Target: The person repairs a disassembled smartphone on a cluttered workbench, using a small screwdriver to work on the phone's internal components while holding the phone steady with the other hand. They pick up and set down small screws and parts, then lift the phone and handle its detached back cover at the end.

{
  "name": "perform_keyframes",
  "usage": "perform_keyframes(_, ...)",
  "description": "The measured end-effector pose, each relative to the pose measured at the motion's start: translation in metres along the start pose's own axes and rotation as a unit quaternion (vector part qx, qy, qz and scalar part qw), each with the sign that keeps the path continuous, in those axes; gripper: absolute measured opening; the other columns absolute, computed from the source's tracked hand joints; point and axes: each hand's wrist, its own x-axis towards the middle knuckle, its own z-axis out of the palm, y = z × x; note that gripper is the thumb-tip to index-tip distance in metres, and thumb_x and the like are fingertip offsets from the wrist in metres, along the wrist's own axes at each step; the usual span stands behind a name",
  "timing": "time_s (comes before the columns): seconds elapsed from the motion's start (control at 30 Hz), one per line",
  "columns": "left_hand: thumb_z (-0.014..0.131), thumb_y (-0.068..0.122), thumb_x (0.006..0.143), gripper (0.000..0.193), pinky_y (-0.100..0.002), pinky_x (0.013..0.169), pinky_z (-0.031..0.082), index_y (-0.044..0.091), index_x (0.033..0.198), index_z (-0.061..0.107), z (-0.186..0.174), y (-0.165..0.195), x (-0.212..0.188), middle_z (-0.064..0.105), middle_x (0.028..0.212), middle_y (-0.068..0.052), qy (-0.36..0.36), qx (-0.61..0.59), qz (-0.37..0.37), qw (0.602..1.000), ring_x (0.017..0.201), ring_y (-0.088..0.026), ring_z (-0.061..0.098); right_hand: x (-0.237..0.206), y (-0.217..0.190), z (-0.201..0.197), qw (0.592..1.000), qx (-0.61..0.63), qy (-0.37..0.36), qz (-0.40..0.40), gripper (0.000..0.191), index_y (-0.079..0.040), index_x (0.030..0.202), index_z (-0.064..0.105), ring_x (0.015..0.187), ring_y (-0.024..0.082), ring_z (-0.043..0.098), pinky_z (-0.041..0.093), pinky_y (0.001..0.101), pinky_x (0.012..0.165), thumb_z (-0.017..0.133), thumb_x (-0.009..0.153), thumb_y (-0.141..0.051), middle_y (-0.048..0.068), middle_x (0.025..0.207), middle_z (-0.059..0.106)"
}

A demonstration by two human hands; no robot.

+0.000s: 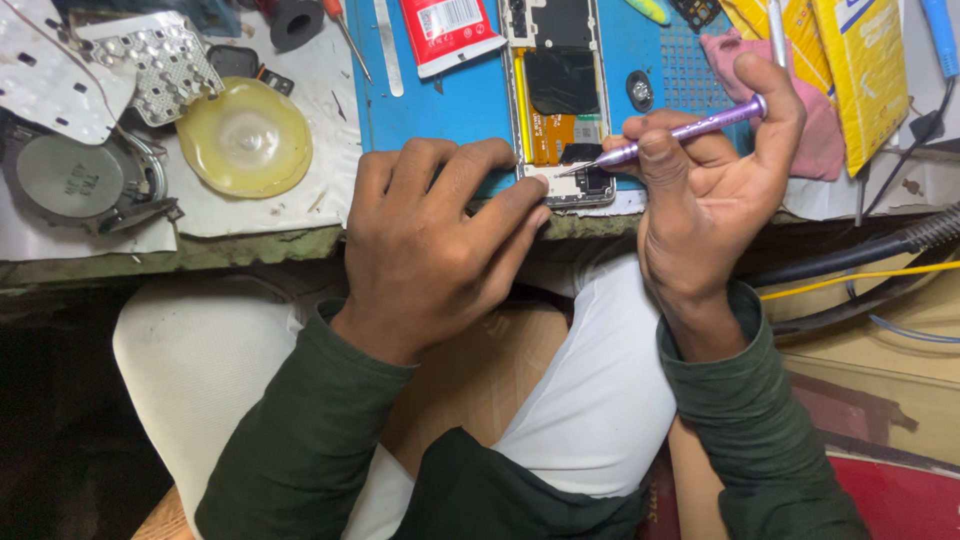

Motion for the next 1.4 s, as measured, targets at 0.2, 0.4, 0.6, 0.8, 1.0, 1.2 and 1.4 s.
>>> perform_keyframes(0.2, 0.08, 0.026, 0.1, 0.017, -0.039, 0.087, 0.04, 0.015, 0.113, 0.076, 0.001, 0.001, 0.002, 0.067, 0.116, 0.0, 0.001, 0.001, -0.002, 1.0, 0.103, -0.022, 0.059, 0.0, -0.004, -0.001, 0.999, -0.046, -0.004, -0.008, 0.061, -0.006, 0.152, 0.032, 0.092, 0.02, 0.069, 0.063, 0.0333, 0.092, 0.077, 0.111, -0.001, 0.019, 0.104, 0.071)
perform_keyframes(0.4, 0.079, 0.026, 0.102, 0.017, -0.039, 0.088, 0.04, 0.015, 0.114, 0.076, 0.003, -0.001, -0.001, 0.066, 0.118, 0.0, -0.001, 0.007, 0.001, 1.0, 0.105, -0.021, 0.058, -0.007, -0.013, -0.005, 0.978, -0.167, -0.064, -0.111, 0.06, -0.004, 0.153, 0.029, 0.099, 0.022, 0.07, 0.064, 0.0339, 0.094, 0.077, 0.118, 0.004, 0.015, 0.131, 0.051)
perform_keyframes(0.6, 0.079, 0.025, 0.101, 0.017, -0.039, 0.088, 0.04, 0.015, 0.114, 0.076, 0.003, -0.001, 0.0, 0.066, 0.119, 0.0, -0.005, -0.004, 0.001, 1.0, 0.104, -0.021, 0.058, -0.011, -0.015, -0.004, 0.962, -0.188, -0.099, -0.169, 0.064, -0.005, 0.155, 0.028, 0.098, 0.025, 0.072, 0.066, 0.0337, 0.094, 0.075, 0.113, 0.007, 0.013, 0.132, 0.057)
perform_keyframes(0.8, 0.079, 0.025, 0.101, 0.017, -0.039, 0.087, 0.04, 0.014, 0.114, 0.076, 0.002, -0.004, -0.002, 0.067, 0.118, -0.001, 0.001, 0.008, 0.01, 1.0, 0.103, -0.021, 0.058, -0.011, -0.022, 0.002, 0.95, -0.237, -0.076, -0.189, 0.067, -0.003, 0.154, 0.027, 0.097, 0.025, 0.072, 0.067, 0.0325, 0.09, 0.079, 0.113, 0.005, 0.013, 0.147, 0.045)
perform_keyframes(1.0, 0.079, 0.025, 0.102, 0.017, -0.039, 0.088, 0.04, 0.014, 0.115, 0.076, 0.001, -0.002, -0.003, 0.066, 0.119, -0.001, 0.001, -0.001, 0.004, 1.0, 0.105, -0.021, 0.058, 0.0, -0.018, 0.009, 0.987, -0.146, -0.006, -0.063, 0.071, 0.002, 0.154, 0.03, 0.088, 0.018, 0.068, 0.063, 0.028, 0.082, 0.086, 0.109, -0.003, 0.015, 0.123, 0.056)
perform_keyframes(1.2, 0.079, 0.025, 0.102, 0.016, -0.039, 0.087, 0.04, 0.015, 0.114, 0.076, 0.002, -0.005, -0.004, 0.067, 0.118, 0.0, 0.004, 0.006, 0.007, 1.0, 0.103, -0.021, 0.058, 0.009, -0.008, 0.008, 0.995, -0.102, -0.01, -0.018, 0.067, 0.001, 0.154, 0.032, 0.087, 0.018, 0.067, 0.061, 0.0284, 0.085, 0.083, 0.111, -0.002, 0.015, 0.102, 0.067)
perform_keyframes(1.4, 0.079, 0.025, 0.103, 0.016, -0.039, 0.087, 0.04, 0.014, 0.114, 0.076, 0.003, -0.005, -0.004, 0.067, 0.118, 0.0, 0.002, 0.006, 0.008, 1.0, 0.103, -0.021, 0.058, 0.008, -0.004, 0.005, 0.993, -0.112, -0.006, -0.027, 0.068, 0.0, 0.155, 0.034, 0.088, 0.018, 0.068, 0.061, 0.0291, 0.085, 0.084, 0.11, -0.001, 0.015, 0.109, 0.064)
